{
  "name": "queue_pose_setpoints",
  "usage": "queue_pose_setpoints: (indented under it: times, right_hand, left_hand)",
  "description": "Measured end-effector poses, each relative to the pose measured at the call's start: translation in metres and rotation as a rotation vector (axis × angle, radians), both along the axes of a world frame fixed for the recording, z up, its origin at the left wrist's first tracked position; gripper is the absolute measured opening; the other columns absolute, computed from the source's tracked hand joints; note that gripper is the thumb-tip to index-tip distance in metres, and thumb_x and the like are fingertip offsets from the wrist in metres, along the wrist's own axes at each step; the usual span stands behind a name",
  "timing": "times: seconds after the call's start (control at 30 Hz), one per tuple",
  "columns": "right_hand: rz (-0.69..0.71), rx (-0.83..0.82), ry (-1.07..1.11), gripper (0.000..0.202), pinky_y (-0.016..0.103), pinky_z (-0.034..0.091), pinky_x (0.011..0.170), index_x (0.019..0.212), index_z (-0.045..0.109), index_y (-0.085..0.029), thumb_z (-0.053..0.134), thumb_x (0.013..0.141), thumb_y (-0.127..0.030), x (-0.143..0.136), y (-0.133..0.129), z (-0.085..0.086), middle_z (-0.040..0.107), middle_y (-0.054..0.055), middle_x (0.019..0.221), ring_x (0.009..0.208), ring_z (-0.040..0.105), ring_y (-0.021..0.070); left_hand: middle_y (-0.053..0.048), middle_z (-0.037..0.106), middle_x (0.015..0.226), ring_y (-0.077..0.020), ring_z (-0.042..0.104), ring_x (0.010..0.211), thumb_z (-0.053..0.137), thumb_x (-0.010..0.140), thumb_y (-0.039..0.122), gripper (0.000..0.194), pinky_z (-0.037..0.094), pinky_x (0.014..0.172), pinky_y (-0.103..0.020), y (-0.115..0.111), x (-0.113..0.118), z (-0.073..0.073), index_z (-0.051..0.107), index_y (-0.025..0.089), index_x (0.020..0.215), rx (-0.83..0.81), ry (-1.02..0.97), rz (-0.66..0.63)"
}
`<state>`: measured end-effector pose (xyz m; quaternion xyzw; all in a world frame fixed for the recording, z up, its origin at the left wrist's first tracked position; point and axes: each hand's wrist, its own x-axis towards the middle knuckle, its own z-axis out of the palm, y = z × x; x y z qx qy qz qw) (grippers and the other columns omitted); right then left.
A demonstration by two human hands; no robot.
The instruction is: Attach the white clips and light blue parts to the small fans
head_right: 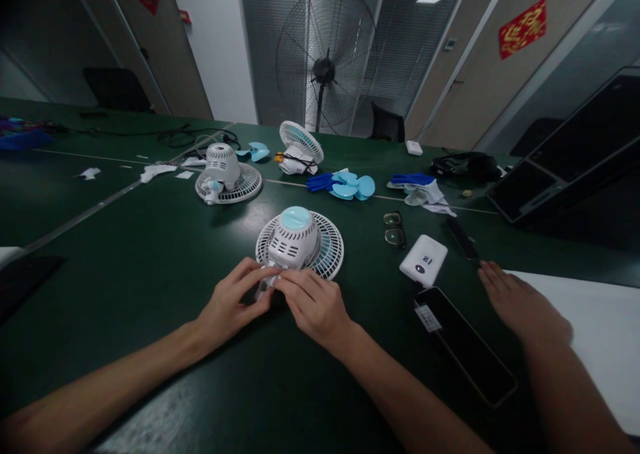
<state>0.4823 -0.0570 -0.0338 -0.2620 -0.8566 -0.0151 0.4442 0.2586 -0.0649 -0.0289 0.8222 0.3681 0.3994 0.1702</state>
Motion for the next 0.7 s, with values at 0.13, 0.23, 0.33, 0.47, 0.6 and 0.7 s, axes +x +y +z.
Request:
queue_pose_setpoints:
  times: [0.13,0.23,0.33,0.47,0.6,0.7]
  right_hand:
    - [0.01,-0.008,-0.018,0.034,0.034,0.063,0.088,0.129,0.066,-0.018,0.063,0.097,-0.006,0.001,-0.001,0.002,0.078,0.008,0.117,0.102,0.075,0.02]
    - [-0.02,-0.14,0.078,0.027,0.031,0.063,0.082,0.125,0.067,-0.021,0.065,0.1,-0.011,-0.005,-0.006,0.003,0.079,0.006,0.109,0.093,0.076,0.0179]
    - [-0.058,-0.511,0.326,0.02,0.025,0.061,0.065,0.121,0.066,-0.024,0.066,0.101,-0.019,-0.017,-0.012,0.001,0.076,0.001,0.091,0.073,0.074,0.0137]
    - [-0.021,-0.757,0.477,0.02,0.021,0.058,0.054,0.123,0.061,-0.025,0.064,0.103,-0.023,-0.023,-0.016,0.001,0.07,-0.004,0.079,0.06,0.069,0.0115]
    - [0.027,-0.347,0.145,0.019,0.028,0.062,0.074,0.119,0.066,-0.021,0.061,0.102,-0.015,-0.01,-0.01,0.004,0.076,0.005,0.103,0.087,0.076,0.0171]
    - [0.0,-0.122,-0.038,0.023,0.029,0.061,0.082,0.123,0.067,-0.019,0.06,0.102,-0.012,0.002,-0.002,0.003,0.076,0.009,0.116,0.103,0.075,0.0192]
  left_hand:
    - [-0.005,0.057,0.111,-0.0157,0.062,0.093,0.063,0.099,0.015,0.043,0.059,0.079,-0.03,0.001,-0.001,-0.003,0.058,0.026,0.14,0.003,0.016,-0.002]
    - [-0.005,0.056,0.112,-0.0163,0.062,0.095,0.062,0.1,0.017,0.043,0.06,0.078,-0.03,0.001,-0.002,-0.006,0.058,0.027,0.142,-0.007,0.044,-0.004]
    - [-0.005,0.056,0.11,-0.0159,0.062,0.093,0.061,0.101,0.019,0.043,0.059,0.076,-0.029,0.0,-0.003,-0.007,0.057,0.027,0.143,-0.016,0.054,0.002]
    - [-0.004,0.055,0.11,-0.0154,0.062,0.092,0.061,0.102,0.018,0.044,0.058,0.077,-0.029,0.0,-0.003,-0.008,0.057,0.029,0.144,-0.014,0.053,0.012]
    - [-0.004,0.055,0.112,-0.0161,0.062,0.095,0.062,0.1,0.017,0.044,0.058,0.079,-0.03,0.001,-0.004,-0.009,0.057,0.029,0.143,-0.022,0.041,0.006]
    - [-0.004,0.056,0.112,-0.016,0.062,0.095,0.062,0.1,0.016,0.043,0.058,0.08,-0.03,0.002,-0.005,-0.007,0.058,0.028,0.141,-0.027,0.034,0.013]
